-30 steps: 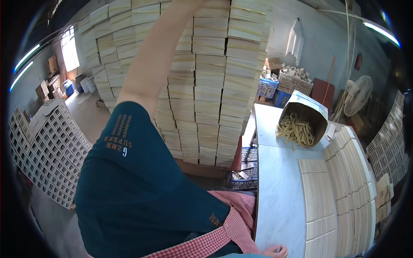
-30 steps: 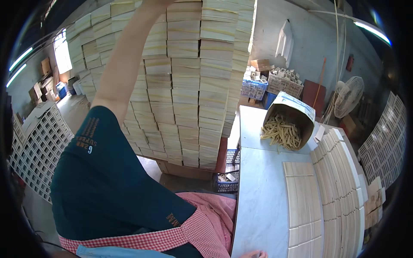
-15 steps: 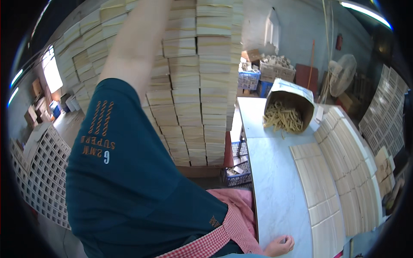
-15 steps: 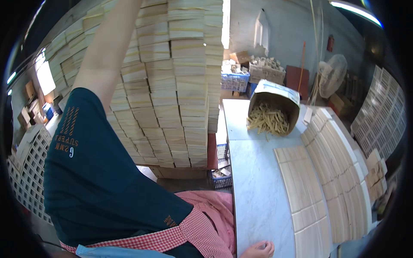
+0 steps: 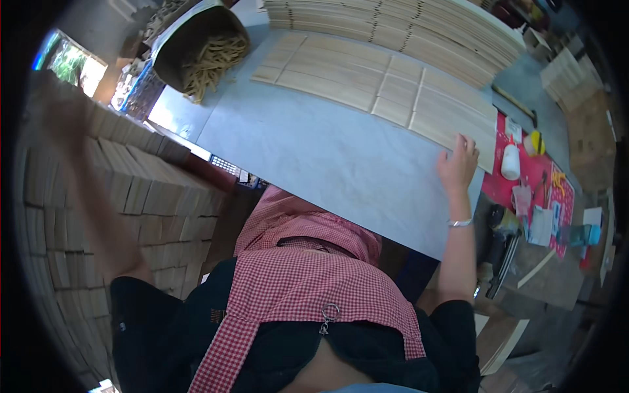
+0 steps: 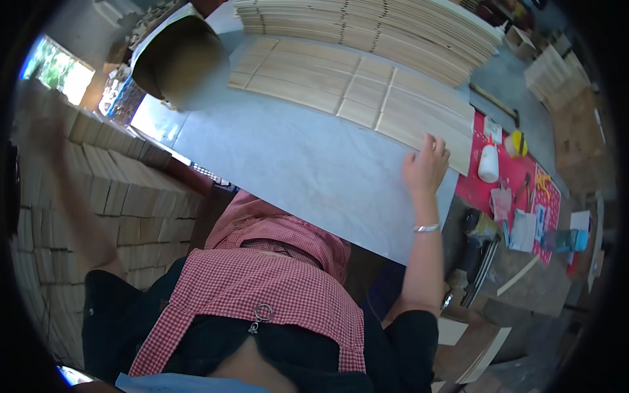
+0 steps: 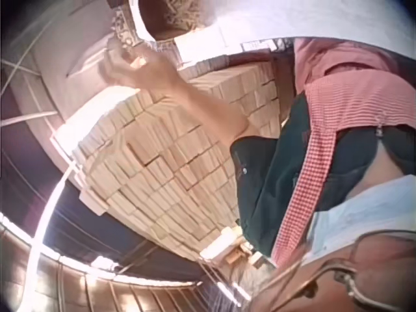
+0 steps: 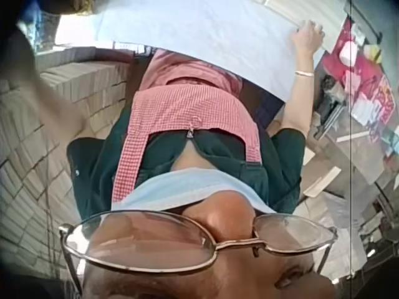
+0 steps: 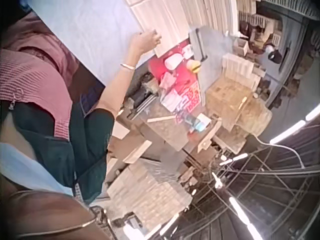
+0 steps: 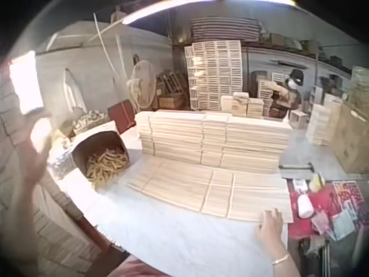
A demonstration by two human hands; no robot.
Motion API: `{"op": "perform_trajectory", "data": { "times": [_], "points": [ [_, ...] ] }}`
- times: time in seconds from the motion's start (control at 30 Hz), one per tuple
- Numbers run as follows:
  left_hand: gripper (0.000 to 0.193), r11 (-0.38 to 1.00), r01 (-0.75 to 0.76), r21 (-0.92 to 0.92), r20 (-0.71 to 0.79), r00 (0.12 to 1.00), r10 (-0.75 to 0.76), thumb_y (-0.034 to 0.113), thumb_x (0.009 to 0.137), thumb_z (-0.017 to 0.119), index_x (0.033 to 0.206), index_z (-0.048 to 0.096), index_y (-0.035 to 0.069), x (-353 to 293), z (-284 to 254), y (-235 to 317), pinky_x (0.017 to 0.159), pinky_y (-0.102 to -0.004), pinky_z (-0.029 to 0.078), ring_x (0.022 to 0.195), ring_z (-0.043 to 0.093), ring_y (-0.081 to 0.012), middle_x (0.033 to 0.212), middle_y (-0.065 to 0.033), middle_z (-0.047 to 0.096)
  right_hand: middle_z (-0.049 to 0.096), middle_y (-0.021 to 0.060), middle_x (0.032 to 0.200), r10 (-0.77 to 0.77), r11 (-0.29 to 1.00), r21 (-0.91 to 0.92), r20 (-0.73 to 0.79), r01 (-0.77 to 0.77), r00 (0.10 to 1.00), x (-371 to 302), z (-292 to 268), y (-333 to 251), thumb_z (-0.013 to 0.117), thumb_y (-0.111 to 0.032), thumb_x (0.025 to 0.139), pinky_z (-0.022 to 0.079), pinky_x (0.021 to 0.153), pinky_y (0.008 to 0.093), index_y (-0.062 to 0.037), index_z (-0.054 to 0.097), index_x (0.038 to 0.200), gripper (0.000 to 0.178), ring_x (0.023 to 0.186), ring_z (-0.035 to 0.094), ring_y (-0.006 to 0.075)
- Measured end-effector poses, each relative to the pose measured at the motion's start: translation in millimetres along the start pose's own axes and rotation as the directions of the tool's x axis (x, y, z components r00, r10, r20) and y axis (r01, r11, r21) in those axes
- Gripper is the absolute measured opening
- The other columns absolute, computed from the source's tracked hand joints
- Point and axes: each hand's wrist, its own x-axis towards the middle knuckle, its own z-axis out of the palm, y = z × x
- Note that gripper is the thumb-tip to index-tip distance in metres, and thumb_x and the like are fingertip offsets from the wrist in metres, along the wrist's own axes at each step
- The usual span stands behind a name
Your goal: Assemble small wooden boxes using glue and a pneumatic nailer.
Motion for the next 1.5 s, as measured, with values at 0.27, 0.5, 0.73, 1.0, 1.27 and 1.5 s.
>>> {"op": "perform_trajectory", "data": {
  "times": [0.27,0.5,0.73,1.0,1.27,1.5],
  "points": [
    [0.061,0.78,0.291,-0.554,0.562,0.822,0.092,-0.003,0.076,0.06,0.135,0.058,0.009,-140.1,167.0,158.2,0.104,-0.0427,0.047,0.126,0.054,-0.0319,0.146,-0.0138,0.049,0.056,0.0119,0.121,-0.1,0.993,-0.006,0.481,0.118,0.871,19.6,-29.2,20.6,0.067,-0.012,0.076,0.049,0.09,0.0454,-0.0088,0.059,0.117,0.043,0.104,0.056,0.0359],
    [0.06,0.798,0.352,-0.489,0.761,0.619,0.193,-0.002,0.079,0.057,0.138,0.053,0.007,-181.7,247.2,164.8,0.106,-0.0471,0.045,0.127,0.052,-0.0359,0.148,-0.0147,0.046,0.056,0.0114,0.12,-0.027,0.994,-0.08,0.519,0.079,0.855,36.2,-33.4,26.9,0.068,-0.012,0.074,0.049,0.091,0.0449,-0.0067,0.058,0.114,0.041,0.105,0.055,0.0359],
    [0.061,0.909,0.23,-0.347,0.869,0.444,0.219,-0.003,0.077,0.057,0.138,0.052,0.005,-181.1,267.0,139.0,0.108,-0.0435,0.044,0.135,0.048,-0.0357,0.157,-0.0124,0.039,0.056,0.0118,0.119,-0.206,0.972,-0.007,0.445,0.233,0.872,26.0,-44.4,18.3,0.07,-0.012,0.075,0.048,0.09,0.0464,-0.0064,0.058,0.106,0.033,0.103,0.055,0.0366],
    [0.03,0.896,0.032,-0.442,0.721,0.606,0.334,0.001,0.083,0.06,0.112,0.065,0.008,-205.0,296.6,115.3,0.093,-0.0471,0.05,0.11,0.062,-0.0361,0.127,-0.0136,0.061,0.063,0.0115,0.096,-0.14,0.971,-0.109,0.453,0.211,0.88,40.6,-109.7,4.0,0.068,-0.013,0.082,0.049,0.086,0.0425,-0.0075,0.061,0.098,0.018,0.088,0.06,0.0336],
    [0.008,0.832,0.232,-0.503,0.832,0.388,0.395,0.008,0.086,0.063,0.091,0.068,0.004,-179.9,212.8,158.3,0.082,-0.0433,0.055,0.093,0.067,-0.0331,0.095,-0.0132,0.071,0.067,0.0152,0.092,0.143,0.983,-0.147,0.24,-0.11,0.96,-22.8,-142.0,-26.5,0.06,-0.006,0.086,0.05,0.071,0.0441,-0.0089,0.059,0.123,0.037,0.077,0.062,0.0372],
    [0.032,0.68,0.269,-0.683,0.73,0.289,0.619,0.012,0.091,0.057,0.122,0.061,0.008,-188.9,147.0,220.5,0.086,-0.0444,0.054,0.097,0.067,-0.0347,0.11,-0.0166,0.069,0.068,0.0209,0.075,0.143,0.975,0.116,0.331,-0.19,0.933,-82.4,-90.0,-76.8,0.057,-0.009,0.085,0.051,0.063,0.0496,-0.0096,0.062,0.119,0.035,0.066,0.064,0.0427]
  ]
}}
